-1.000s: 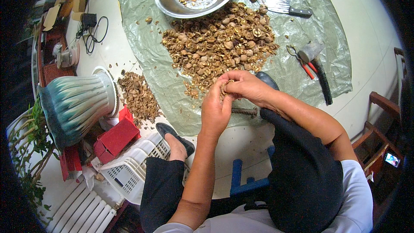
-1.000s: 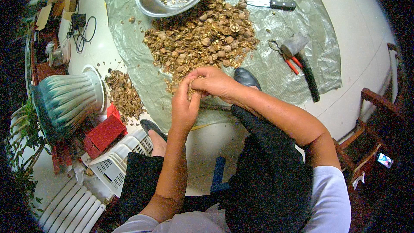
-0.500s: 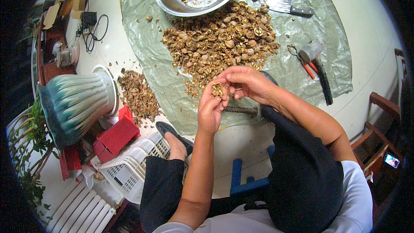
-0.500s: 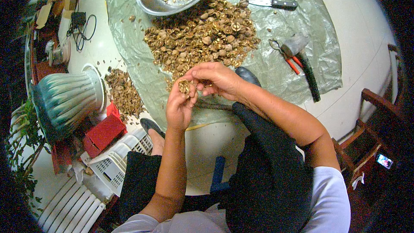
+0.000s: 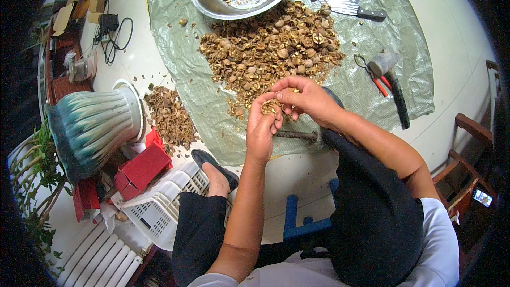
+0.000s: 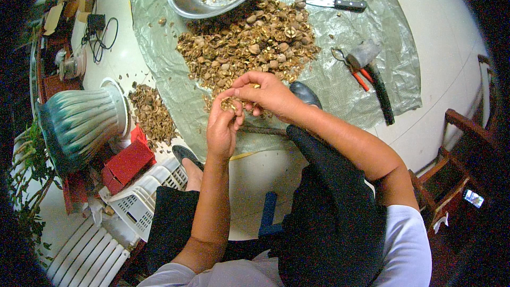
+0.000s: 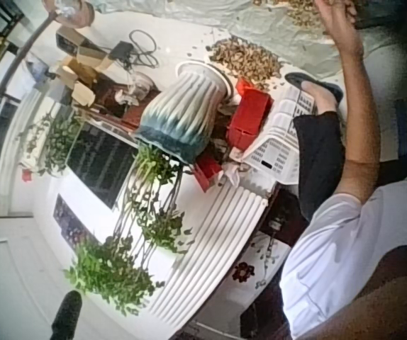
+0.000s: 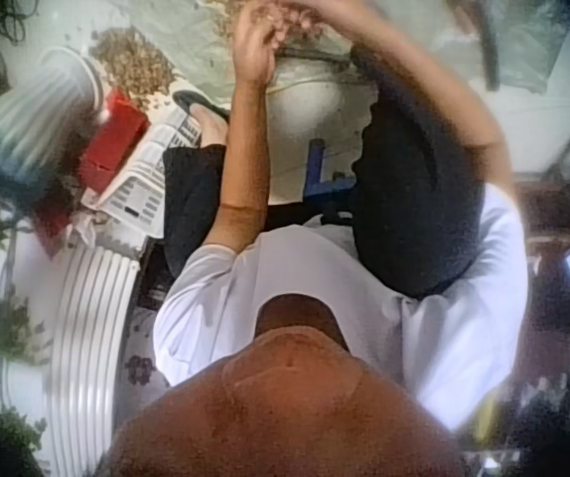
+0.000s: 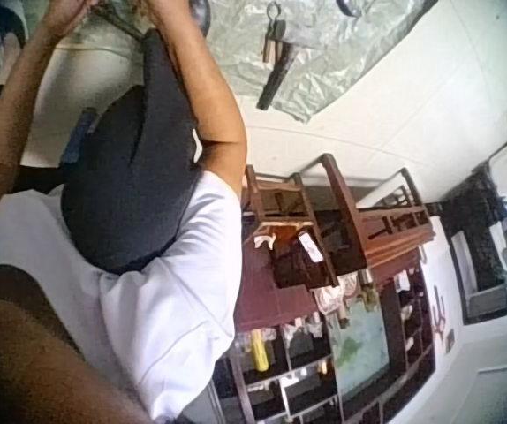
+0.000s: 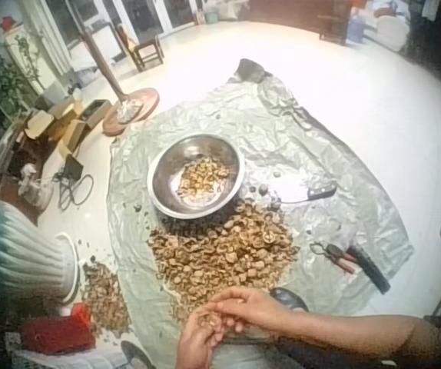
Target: The person picks up walnuts from a pile on a plastic sheet, breaks them open by hand, and removes the nutmeat into a metal bowl.
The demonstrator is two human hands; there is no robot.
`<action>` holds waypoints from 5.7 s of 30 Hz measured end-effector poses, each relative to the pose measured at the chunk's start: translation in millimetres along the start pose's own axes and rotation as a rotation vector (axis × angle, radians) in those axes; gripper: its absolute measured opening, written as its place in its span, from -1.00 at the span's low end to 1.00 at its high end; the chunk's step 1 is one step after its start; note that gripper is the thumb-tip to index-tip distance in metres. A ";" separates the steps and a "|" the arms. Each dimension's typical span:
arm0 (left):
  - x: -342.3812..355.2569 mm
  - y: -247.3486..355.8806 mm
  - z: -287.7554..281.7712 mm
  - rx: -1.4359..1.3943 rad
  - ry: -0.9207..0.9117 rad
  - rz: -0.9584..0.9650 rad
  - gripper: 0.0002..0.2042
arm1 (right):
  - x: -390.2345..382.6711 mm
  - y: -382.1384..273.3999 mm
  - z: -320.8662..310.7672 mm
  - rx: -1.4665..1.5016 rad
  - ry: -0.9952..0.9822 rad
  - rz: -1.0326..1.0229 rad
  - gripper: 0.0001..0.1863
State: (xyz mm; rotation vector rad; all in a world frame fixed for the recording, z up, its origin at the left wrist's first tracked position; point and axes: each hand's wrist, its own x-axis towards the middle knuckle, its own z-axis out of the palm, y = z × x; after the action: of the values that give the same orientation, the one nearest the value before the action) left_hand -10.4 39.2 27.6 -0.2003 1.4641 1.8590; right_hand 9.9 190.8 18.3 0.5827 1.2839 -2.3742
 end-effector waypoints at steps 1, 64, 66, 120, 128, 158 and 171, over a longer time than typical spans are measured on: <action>0.0 -0.1 1.6 0.018 0.022 0.021 -0.63 | -0.8 0.6 0.4 -0.038 0.012 -0.012 -0.78; 4.7 -18.5 -10.7 -0.038 0.005 0.350 -0.65 | -4.7 0.8 2.5 -0.008 -0.001 0.058 -0.87; 3.3 -19.4 -11.8 -0.017 0.014 0.365 -0.65 | -5.2 -0.1 3.7 -0.044 0.005 0.047 -0.87; -4.3 -1.2 8.8 -0.398 0.041 -0.260 -0.62 | -3.1 3.2 -0.4 -0.463 0.178 -0.279 -0.81; -5.8 -7.7 0.3 -0.155 0.009 -0.205 -0.58 | -7.2 3.3 8.9 -0.400 0.106 -0.263 -0.86; -1.0 -19.7 -22.5 -0.682 -0.040 -0.293 -0.64 | 3.6 0.7 -17.9 0.850 -0.403 0.135 -0.38; -0.9 -35.0 -159.3 -1.020 0.388 -0.270 -0.76 | 99.8 -50.1 -41.1 0.736 0.037 -0.043 -0.66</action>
State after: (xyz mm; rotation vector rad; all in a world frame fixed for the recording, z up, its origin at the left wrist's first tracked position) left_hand -37.7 -100.4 -52.1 -1.2251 0.5177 2.2369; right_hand -92.3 238.4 -19.6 0.8006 0.3899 -2.8542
